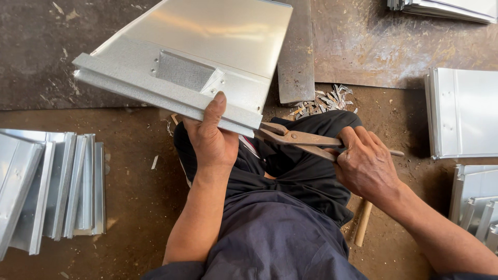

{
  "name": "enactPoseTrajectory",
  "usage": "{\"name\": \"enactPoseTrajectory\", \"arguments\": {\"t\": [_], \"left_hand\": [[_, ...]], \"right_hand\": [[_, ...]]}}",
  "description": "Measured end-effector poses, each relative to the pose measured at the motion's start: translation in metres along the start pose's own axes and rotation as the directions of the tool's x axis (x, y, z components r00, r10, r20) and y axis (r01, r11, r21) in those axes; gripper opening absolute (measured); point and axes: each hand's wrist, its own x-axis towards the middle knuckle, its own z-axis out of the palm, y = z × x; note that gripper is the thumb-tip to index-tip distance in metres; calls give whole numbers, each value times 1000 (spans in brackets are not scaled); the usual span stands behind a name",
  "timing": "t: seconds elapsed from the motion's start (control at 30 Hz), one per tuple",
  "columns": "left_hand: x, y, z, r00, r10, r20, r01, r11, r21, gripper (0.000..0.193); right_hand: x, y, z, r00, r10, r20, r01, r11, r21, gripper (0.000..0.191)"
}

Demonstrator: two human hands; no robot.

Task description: The person sits on the workshop floor holding galvanized sheet metal panels across their lap, using pincers and a flat chisel-like bar to bend and press the folded edges of each panel. Finished panels are set down and stacked with others on the floor, and a new panel is picked up to repeat the process.

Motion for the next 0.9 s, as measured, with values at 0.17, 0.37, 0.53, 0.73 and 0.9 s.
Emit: {"name": "enactPoseTrajectory", "arguments": {"t": [0.17,0.37,0.53,0.73,0.9], "left_hand": [[-1,-3,-5,1000,-12,1,12,1000,25,61],[1,-6,-11,1000,-25,-18,26,998,56,63],[0,-7,-12,999,-52,-12,53,994,93,66],[2,-3,-13,998,-60,5,58,987,147,76],[-3,-4,-12,984,-137,112,111,971,212,76]], "right_hand": [[2,1,-2,998,-16,54,17,1000,-16,30],[-1,1,-3,999,-4,48,6,999,-54,37],[-6,3,4,999,-6,38,9,997,-83,27],[-9,21,17,996,-21,84,39,974,-221,31],[14,71,8,966,-113,233,182,937,-299,21]]}}
